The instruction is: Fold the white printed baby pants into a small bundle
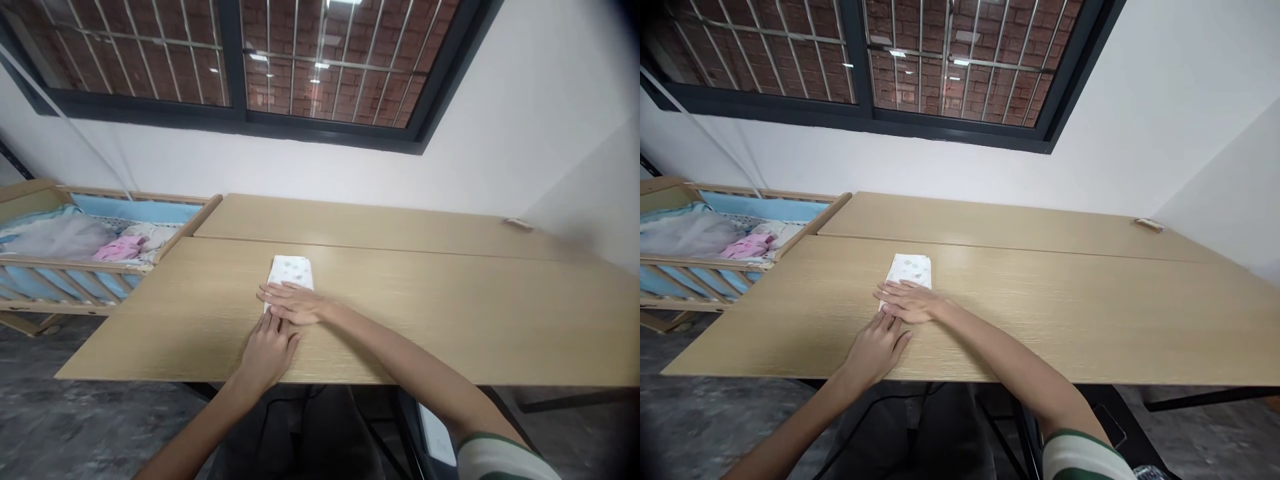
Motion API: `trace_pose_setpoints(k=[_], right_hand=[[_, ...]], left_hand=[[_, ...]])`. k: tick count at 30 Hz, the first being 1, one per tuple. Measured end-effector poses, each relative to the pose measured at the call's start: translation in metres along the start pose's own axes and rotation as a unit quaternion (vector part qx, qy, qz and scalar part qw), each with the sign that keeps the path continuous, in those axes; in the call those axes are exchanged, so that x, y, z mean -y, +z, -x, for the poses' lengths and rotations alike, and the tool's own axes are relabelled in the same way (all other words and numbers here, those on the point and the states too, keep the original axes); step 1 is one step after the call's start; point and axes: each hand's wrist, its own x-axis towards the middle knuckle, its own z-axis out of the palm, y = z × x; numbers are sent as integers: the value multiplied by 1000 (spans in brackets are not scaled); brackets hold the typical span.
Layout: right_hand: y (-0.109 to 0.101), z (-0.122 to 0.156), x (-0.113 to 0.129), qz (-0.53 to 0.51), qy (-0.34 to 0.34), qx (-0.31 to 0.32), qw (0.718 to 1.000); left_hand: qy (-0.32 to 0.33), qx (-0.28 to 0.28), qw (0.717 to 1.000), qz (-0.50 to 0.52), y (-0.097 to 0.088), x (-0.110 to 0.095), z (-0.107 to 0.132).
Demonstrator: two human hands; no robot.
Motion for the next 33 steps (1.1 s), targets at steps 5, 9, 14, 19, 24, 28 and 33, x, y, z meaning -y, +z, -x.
trace_pose_setpoints(k=[5,9,14,19,24,28,33], right_hand=[[-11,-15,-54,37,44,-56,997],[-21,-24,-83,58,70,-84,992],[-24,-31,-95,83,95,-95,987],[-30,-13,-73,112,86,-201,969],[-38,40,-39,22,97,-204,974],[-32,75,-25,-38,69,-92,993],[-22,78,-24,-47,68,-129,988]], left_hand=[[3,-17,1000,-1,10,4,2],[3,-25,1000,-8,13,4,4],[4,-8,1000,-18,8,3,1],[23,47,998,36,-16,36,-11],[50,75,990,110,-28,78,-22],[52,78,984,152,-25,86,-36],[-46,117,943,308,-35,91,-68]])
